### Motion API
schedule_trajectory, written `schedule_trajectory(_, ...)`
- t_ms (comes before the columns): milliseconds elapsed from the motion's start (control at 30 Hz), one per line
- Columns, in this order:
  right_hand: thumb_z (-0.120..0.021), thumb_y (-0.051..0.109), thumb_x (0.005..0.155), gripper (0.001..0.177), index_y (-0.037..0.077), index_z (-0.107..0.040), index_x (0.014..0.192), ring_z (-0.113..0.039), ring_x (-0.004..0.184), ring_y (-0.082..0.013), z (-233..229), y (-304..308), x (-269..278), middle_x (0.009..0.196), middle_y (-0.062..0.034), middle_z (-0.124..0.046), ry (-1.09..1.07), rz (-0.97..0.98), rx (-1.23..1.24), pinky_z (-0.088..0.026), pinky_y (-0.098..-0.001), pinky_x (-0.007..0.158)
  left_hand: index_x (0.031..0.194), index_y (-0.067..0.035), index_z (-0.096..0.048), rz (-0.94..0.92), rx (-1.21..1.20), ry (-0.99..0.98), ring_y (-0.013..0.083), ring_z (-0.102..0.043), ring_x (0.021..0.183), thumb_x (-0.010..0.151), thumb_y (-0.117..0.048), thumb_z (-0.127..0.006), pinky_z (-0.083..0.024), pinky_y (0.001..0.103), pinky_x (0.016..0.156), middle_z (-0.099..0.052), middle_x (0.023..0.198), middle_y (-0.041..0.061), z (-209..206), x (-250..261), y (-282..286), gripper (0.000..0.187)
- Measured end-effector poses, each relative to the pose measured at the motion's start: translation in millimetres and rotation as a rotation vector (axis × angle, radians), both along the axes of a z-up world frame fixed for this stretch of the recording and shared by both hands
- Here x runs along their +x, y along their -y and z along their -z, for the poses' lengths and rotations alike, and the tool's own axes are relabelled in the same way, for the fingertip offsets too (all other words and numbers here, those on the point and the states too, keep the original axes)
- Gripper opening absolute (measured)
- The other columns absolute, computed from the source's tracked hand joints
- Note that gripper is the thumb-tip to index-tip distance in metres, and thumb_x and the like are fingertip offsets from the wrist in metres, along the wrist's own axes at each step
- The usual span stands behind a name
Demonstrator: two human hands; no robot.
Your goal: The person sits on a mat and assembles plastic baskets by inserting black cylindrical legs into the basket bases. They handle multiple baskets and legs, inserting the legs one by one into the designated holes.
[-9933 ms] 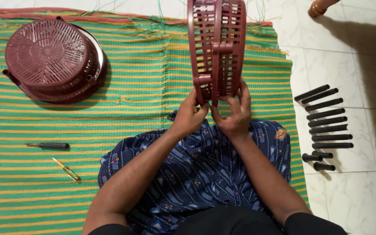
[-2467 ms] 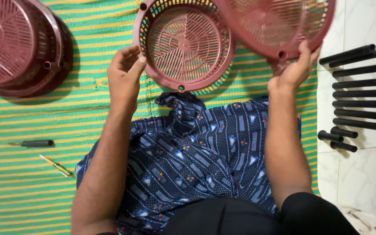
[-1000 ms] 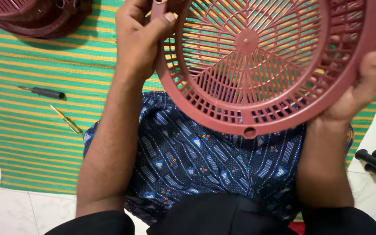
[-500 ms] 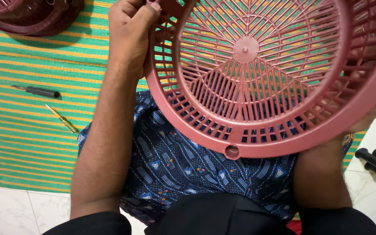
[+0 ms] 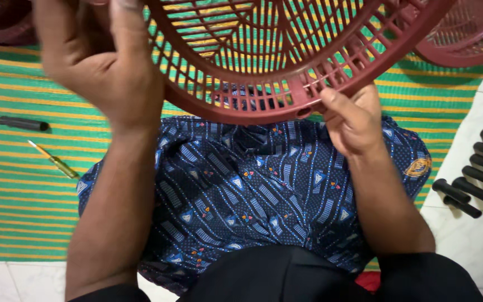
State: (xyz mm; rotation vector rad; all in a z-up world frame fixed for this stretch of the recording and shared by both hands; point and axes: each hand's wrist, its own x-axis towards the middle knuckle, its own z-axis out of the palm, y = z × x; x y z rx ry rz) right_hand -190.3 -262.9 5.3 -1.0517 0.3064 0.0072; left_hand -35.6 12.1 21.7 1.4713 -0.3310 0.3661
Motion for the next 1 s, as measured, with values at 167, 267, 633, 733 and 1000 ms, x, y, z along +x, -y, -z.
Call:
schedule_trajectory(167,-0.075,-0.002,0.090,0.058,-0.008,-0.052,0.143,-0.066,0.123,-0.0280,0.1,-2.4,-2.6,0.131,-0.0190,-0.064,0.024,-0.042,-0.038,-0.054,-0.0429,0.114,0.128,0.000,-0.054,0.010,0.024,0.033,0.0095,-0.054,0.096,0.122,0.009,-0.070,-0.046,0.022,0.086,-0.060,0.116,0.003,-15.8,-7.9,-8.2,0.018)
schedule_trajectory(267,-0.077,-0.004,0.089,0.061,-0.008,-0.052,0.144,-0.066,0.120,-0.0271,0.0,-6.2,0.8,0.129,-0.0179,-0.064,0.039,-0.047,-0.130,-0.054,-0.0418,0.113,0.128,0.001,-0.054,0.009,0.038,0.030,0.0094,-0.056,0.097,0.121,0.008,-0.070,-0.048,0.022,0.087,-0.061,0.117,0.003,-21.5,-8.1,-11.7,0.018)
schedule_trajectory(633,-0.070,-0.002,0.080,0.075,-0.006,-0.043,0.149,-0.065,0.126,-0.0276,13.6,5.2,0.7,0.135,-0.0160,-0.060,0.032,0.068,-0.117,-0.054,-0.0423,0.116,0.122,0.003,-0.057,0.122,0.058,-0.124,0.0119,-0.063,0.096,0.116,0.001,-0.070,-0.053,0.026,0.085,-0.066,0.114,0.006,-16.0,11.4,-26.1,0.015)
schedule_trajectory(733,-0.066,0.008,0.085,0.070,-0.005,-0.044,0.150,-0.064,0.120,-0.0249,19.6,32.9,-2.1,0.133,-0.0154,-0.062,-0.047,0.050,-0.108,-0.053,-0.0383,0.110,0.108,0.001,-0.064,0.225,-0.046,-0.423,0.0162,-0.068,0.081,0.116,-0.009,-0.067,-0.054,0.029,0.069,-0.071,0.096,0.008,-19.3,34.4,-43.4,0.013)
schedule_trajectory(1000,-0.060,0.024,0.092,0.062,-0.012,-0.056,0.142,-0.069,0.100,-0.0242,-8.1,64.6,-11.1,0.122,-0.0214,-0.069,-0.355,-0.340,-0.117,-0.056,-0.0368,0.091,0.115,-0.003,-0.075,0.506,0.470,-0.664,0.0107,-0.071,0.077,0.092,-0.016,-0.076,-0.059,0.026,0.064,-0.076,0.096,0.004,-12.6,54.3,-48.7,0.026)
